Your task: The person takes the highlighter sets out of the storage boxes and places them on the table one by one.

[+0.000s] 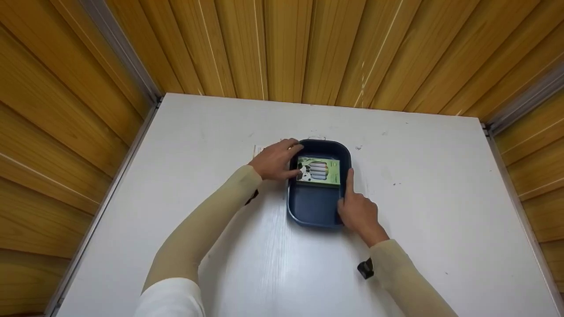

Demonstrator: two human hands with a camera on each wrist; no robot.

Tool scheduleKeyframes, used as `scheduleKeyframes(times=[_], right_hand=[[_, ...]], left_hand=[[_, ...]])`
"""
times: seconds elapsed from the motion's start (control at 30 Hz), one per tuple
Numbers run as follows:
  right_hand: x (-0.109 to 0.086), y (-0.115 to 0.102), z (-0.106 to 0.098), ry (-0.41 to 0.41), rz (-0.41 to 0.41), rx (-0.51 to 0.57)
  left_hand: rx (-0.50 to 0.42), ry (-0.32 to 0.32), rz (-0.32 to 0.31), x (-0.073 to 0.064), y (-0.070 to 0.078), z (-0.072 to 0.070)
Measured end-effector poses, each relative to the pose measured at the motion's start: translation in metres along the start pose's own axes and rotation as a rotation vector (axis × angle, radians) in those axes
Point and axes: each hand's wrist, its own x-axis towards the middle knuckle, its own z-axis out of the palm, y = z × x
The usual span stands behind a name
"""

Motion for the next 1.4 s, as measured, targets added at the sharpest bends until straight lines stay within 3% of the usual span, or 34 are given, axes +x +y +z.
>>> scheduleKeyframes(times=[0.5, 1.4], right_hand=[[-0.001, -0.001, 0.0, -0.007, 0.01, 0.003], [-0.001, -0.001, -0.001, -0.011, 0.008, 0.015]], left_hand=[[-0.029, -0.004, 0.053, 0.002, 0.006, 0.002], [-0.041, -0.025, 0.084, 0.012, 0.012, 0.009]])
